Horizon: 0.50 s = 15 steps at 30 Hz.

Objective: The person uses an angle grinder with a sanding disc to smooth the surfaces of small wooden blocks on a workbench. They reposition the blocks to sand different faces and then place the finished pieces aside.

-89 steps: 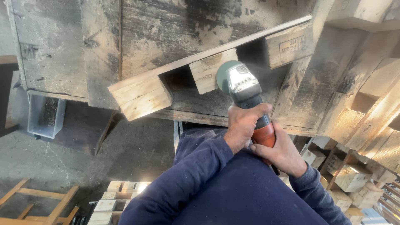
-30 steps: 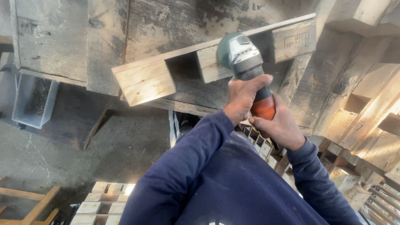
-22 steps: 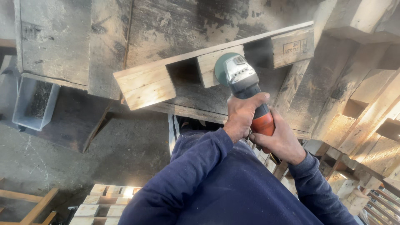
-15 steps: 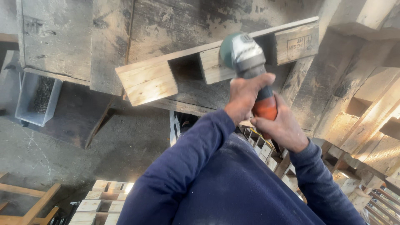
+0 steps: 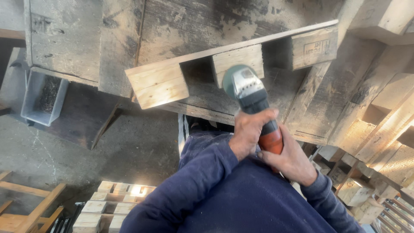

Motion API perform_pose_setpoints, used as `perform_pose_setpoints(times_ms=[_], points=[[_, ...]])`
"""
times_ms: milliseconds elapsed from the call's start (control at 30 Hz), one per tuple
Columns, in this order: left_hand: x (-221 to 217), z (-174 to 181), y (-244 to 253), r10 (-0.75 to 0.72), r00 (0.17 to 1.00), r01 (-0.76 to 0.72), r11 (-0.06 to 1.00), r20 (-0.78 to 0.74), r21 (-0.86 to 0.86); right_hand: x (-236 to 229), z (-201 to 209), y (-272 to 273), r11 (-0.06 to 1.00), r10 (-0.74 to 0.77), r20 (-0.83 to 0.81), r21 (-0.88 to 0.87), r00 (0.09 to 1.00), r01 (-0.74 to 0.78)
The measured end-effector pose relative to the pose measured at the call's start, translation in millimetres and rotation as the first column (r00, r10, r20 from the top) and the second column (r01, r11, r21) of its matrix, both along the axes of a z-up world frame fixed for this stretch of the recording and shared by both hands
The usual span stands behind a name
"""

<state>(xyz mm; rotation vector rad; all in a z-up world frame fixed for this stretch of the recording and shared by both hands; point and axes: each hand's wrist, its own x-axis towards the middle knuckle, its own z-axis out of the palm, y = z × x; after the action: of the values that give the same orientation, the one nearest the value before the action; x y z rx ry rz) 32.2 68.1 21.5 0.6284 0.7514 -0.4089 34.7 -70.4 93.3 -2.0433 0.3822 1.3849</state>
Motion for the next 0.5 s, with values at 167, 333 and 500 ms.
perform_pose_setpoints(times_ms=[167,333,500], points=[[-10,0,-6,0.047,0.997,-0.05,0.997,-0.06,-0.06,-8,1,0,0.997,-0.001,0.129,0.072,0.992,-0.008],[-3,1,2,0.083,0.996,-0.083,0.994,-0.016,-0.065,-2,0,5,0.997,0.013,0.138,0.079,0.99,-0.024],[-9,12,5,0.061,0.997,-0.064,0.996,-0.053,-0.067,-7,5,6,0.997,0.014,0.164,0.069,0.986,-0.026]])
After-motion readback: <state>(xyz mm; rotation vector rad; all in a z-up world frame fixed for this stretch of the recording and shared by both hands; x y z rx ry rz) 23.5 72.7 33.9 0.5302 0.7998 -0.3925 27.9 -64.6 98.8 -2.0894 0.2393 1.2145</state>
